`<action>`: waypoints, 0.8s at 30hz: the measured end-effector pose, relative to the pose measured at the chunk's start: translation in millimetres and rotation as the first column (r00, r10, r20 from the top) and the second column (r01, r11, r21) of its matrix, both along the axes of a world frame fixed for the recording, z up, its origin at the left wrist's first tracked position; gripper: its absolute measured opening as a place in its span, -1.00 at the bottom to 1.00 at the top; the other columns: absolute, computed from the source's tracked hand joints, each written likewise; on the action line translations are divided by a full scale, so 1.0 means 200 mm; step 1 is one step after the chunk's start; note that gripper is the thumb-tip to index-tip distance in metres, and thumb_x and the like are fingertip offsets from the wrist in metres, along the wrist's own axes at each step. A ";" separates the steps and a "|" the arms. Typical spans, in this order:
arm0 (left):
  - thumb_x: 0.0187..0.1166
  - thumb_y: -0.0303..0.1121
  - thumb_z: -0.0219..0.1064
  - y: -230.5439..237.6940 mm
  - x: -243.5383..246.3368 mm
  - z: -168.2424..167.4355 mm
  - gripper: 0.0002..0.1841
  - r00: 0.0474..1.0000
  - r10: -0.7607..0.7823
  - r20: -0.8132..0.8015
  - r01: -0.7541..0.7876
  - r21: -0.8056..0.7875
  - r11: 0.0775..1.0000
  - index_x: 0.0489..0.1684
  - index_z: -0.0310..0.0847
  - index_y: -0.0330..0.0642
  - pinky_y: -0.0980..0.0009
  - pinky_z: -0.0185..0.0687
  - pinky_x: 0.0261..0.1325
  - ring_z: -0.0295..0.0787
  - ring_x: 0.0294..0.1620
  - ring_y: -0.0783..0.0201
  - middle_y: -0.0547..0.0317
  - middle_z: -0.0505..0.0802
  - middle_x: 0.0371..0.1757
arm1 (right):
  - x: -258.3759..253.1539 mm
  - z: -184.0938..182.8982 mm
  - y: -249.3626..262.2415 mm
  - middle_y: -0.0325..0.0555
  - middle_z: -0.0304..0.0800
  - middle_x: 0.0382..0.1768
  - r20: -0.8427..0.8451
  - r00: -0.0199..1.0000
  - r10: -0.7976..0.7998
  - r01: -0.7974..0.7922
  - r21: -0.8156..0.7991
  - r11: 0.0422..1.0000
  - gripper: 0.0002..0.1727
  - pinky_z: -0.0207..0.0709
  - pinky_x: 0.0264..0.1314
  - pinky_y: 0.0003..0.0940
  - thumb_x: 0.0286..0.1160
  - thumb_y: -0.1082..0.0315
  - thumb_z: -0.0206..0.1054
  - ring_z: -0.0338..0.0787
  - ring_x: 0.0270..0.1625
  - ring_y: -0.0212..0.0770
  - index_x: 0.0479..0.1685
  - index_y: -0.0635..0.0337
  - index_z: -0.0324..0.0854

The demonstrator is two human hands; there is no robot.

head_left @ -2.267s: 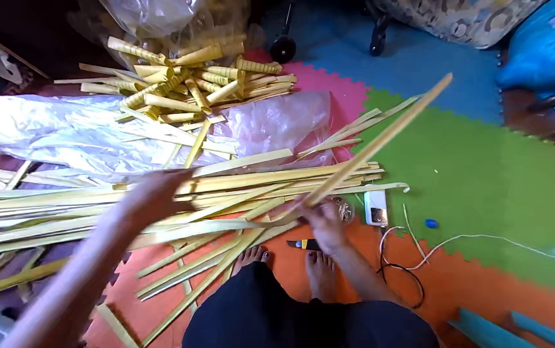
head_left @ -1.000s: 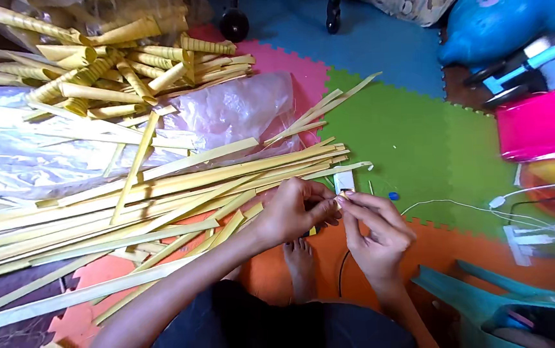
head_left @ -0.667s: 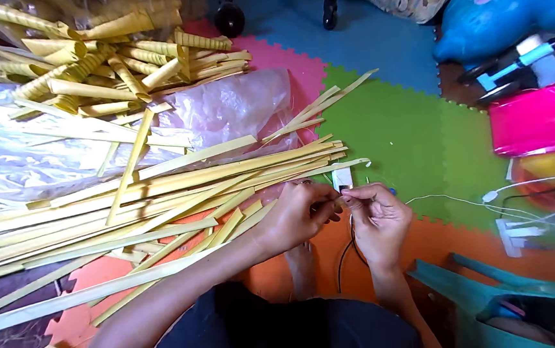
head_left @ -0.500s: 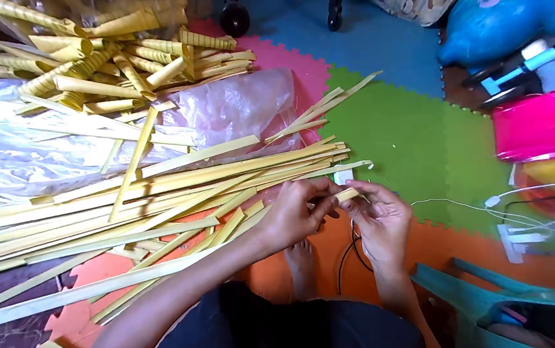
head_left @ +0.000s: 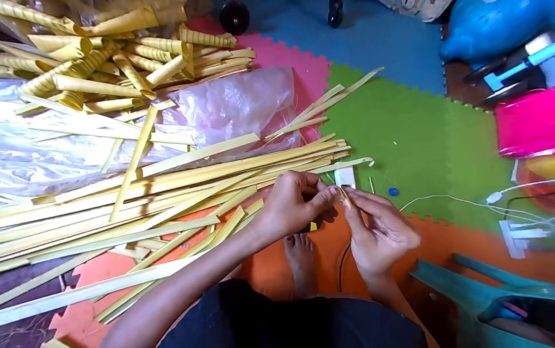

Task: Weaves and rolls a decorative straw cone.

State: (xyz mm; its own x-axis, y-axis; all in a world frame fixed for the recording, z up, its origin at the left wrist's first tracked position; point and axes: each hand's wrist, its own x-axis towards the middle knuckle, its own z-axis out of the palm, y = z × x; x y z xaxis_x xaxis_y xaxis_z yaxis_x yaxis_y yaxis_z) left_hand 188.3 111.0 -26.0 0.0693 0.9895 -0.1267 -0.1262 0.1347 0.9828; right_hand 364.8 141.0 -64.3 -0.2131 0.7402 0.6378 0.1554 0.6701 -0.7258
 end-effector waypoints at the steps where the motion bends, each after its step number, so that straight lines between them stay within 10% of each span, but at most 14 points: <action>1: 0.80 -0.44 0.18 0.00 -0.01 0.02 -0.76 1.000 -0.011 0.029 0.012 -0.043 0.999 -0.28 0.66 -0.37 0.47 0.88 -0.32 0.90 -0.47 0.38 0.11 0.90 -0.44 | 0.01 0.00 0.00 -0.08 0.95 -0.12 0.061 0.998 -0.027 0.021 0.095 0.995 -0.90 0.84 0.04 -0.44 0.34 0.55 0.49 0.93 0.00 -0.26 -0.24 0.25 0.88; 7: 0.70 -0.52 0.25 -0.03 -0.06 0.01 -0.87 0.991 -0.132 0.012 0.132 0.049 0.990 -0.11 0.71 -0.38 0.50 0.87 -0.19 0.90 -0.35 0.41 0.13 0.91 -0.34 | 0.04 -0.02 0.03 0.04 0.94 -0.14 0.243 0.966 -0.087 0.009 0.307 0.952 -0.92 0.77 0.11 -0.50 0.35 0.56 0.45 0.92 -0.01 -0.26 -0.31 0.31 0.88; 11: 0.70 -0.53 0.26 -0.03 -0.03 -0.02 -0.87 0.977 -0.039 -0.209 0.064 0.113 0.992 -0.06 0.72 -0.40 0.50 0.88 -0.23 0.91 -0.38 0.43 0.12 0.92 -0.33 | 0.07 0.03 0.07 -0.15 0.91 0.00 0.152 0.979 0.134 -0.113 -0.138 0.984 -0.81 0.80 -0.05 -0.52 0.48 0.49 0.34 0.89 -0.05 -0.40 -0.07 0.26 0.85; 14: 0.70 -0.50 0.27 -0.03 0.01 -0.03 -0.87 0.930 0.028 -0.367 0.039 0.174 0.984 -0.16 0.73 -0.35 0.53 0.83 -0.29 0.86 -0.46 0.46 0.15 0.88 -0.41 | 0.06 0.08 0.12 -0.30 0.88 0.06 0.008 0.960 0.279 -0.238 -0.496 0.835 -0.72 0.78 0.04 -0.45 0.58 0.46 0.31 0.86 -0.04 -0.41 0.18 0.12 0.79; 18: 0.67 -0.45 0.33 -0.01 0.05 -0.07 -0.89 0.905 0.054 -0.422 0.069 0.269 0.961 -0.17 0.73 -0.30 0.57 0.79 -0.23 0.85 -0.39 0.48 0.17 0.87 -0.38 | 0.02 0.05 0.10 -0.43 0.80 -0.25 0.019 0.986 0.164 -0.143 -0.403 0.904 -0.85 0.74 -0.09 -0.58 0.48 0.54 0.36 0.78 -0.24 -0.55 -0.20 0.05 0.72; 24: 0.68 -0.43 0.31 -0.02 0.00 -0.11 -0.90 0.965 -0.051 -0.257 0.082 0.112 0.990 -0.25 0.63 -0.24 0.60 0.65 -0.40 0.70 -0.52 0.51 0.24 0.78 -0.47 | 0.07 0.06 0.10 -0.42 0.81 -0.04 -0.055 0.928 0.367 -0.337 -0.542 0.770 -0.86 0.74 0.10 -0.52 0.57 0.38 0.36 0.81 -0.04 -0.49 0.01 -0.03 0.71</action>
State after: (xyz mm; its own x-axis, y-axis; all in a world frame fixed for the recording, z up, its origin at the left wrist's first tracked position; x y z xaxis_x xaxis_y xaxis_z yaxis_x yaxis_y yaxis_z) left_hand 188.8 107.7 -47.7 0.1166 0.9928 -0.0284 0.1335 0.0127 0.9910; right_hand 378.9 161.4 -51.9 -0.5471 0.8243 0.1456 0.0326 0.1948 -0.9803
